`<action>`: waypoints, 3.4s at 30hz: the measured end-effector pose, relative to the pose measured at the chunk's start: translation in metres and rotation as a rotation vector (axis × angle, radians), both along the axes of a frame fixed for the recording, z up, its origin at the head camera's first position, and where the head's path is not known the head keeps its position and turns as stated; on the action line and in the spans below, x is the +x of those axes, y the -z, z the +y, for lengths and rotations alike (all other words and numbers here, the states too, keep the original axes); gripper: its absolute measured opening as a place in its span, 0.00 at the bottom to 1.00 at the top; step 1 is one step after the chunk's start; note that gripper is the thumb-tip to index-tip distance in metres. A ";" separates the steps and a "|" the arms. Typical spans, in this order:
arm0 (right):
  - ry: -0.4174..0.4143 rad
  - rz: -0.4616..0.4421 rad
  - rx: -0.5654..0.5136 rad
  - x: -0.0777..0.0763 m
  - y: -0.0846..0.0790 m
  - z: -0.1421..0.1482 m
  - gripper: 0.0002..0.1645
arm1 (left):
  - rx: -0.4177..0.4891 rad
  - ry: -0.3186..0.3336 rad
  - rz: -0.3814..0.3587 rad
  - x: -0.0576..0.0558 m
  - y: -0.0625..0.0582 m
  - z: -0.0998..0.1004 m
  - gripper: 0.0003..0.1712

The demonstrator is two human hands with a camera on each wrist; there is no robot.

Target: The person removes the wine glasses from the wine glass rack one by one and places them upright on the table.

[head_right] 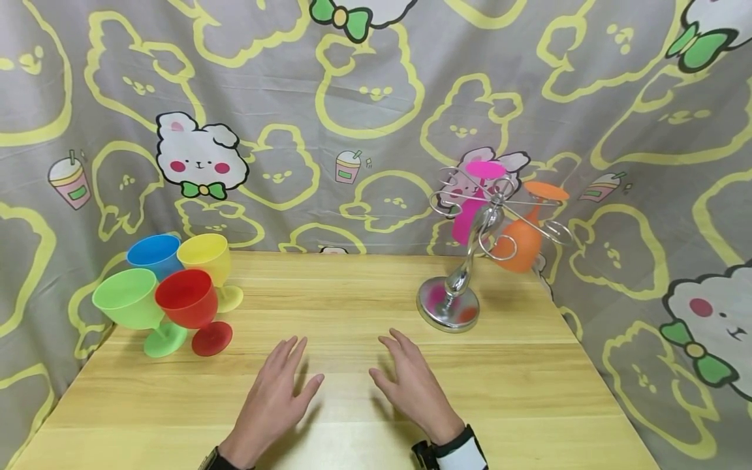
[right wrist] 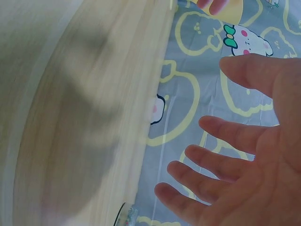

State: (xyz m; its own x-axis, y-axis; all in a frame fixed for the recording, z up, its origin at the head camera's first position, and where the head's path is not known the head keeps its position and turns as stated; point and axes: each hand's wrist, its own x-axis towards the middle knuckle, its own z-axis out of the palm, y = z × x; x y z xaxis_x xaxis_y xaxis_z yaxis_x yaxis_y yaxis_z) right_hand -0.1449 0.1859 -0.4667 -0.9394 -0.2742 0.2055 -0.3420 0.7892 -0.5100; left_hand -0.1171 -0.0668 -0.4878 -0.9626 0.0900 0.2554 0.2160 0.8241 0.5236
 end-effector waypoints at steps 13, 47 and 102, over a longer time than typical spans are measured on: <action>0.001 0.009 0.036 0.001 0.000 0.004 0.34 | -0.053 0.021 0.089 0.001 0.000 0.003 0.42; 0.305 0.622 0.120 -0.071 -0.239 0.179 0.20 | -0.024 0.035 0.007 0.002 -0.007 0.005 0.42; 0.055 0.177 0.579 -0.147 -0.239 0.231 0.31 | 0.025 0.048 -0.037 0.005 0.001 0.001 0.41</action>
State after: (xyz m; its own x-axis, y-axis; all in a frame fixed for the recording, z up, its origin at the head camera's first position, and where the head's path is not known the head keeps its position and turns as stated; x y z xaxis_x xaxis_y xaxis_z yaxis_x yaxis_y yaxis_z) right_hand -0.2917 0.4173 -0.2278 -0.9204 -0.3405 0.1920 -0.3335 0.9402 0.0689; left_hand -0.1123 -0.0661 -0.4885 -0.9663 0.1300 0.2223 0.2347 0.8001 0.5521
